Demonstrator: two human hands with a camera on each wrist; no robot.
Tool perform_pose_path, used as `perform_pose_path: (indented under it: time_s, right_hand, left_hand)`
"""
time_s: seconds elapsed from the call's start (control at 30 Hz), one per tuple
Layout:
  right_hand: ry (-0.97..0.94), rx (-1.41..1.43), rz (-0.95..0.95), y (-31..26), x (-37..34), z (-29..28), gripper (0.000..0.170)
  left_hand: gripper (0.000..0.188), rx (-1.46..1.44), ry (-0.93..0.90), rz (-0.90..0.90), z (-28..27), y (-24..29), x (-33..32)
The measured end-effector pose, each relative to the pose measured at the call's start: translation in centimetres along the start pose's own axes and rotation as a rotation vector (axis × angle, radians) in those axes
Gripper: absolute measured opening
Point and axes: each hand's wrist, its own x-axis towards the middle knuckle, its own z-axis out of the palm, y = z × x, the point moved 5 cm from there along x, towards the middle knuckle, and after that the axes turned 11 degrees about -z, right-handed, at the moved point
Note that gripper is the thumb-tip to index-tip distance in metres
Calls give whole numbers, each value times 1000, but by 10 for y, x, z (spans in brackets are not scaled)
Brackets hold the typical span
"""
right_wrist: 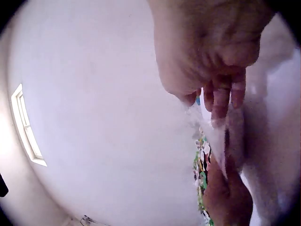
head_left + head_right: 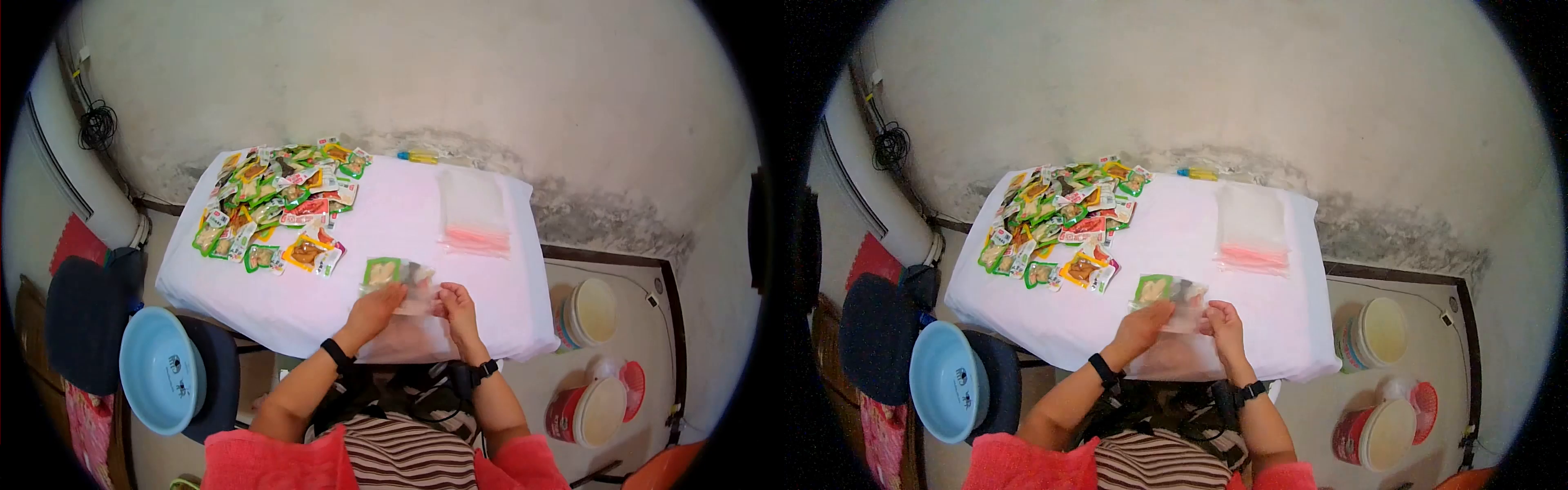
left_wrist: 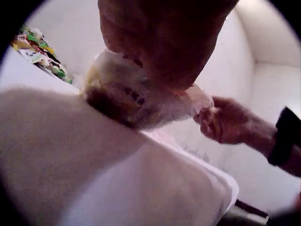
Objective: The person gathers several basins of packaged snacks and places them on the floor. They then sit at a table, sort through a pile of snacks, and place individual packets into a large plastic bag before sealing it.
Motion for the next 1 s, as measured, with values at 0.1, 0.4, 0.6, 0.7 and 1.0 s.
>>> perform_pose_path:
  time_s: [0.1,0.4,0.6,0.7,1.0]
  right_hand:
    - [39,46,-35,-13,0,0,24]
    - [-82,27,120,28,-6,9,23]
    - [-154,87,206,57,-10,31,20]
    - [-160,58,216,61,-12,45,17]
    - [-161,38,207,60,-18,64,13]
  left_hand:
    - [37,-266,102,-143,-45,-17,18]
    - [31,-1648,533,-997,-127,-143,-108]
    - [47,-1450,1236,-948,-218,-207,-331]
    - [39,-1271,1589,-1138,-255,-247,-437]
    - [34,-113,855,-1605,-255,-305,-537]
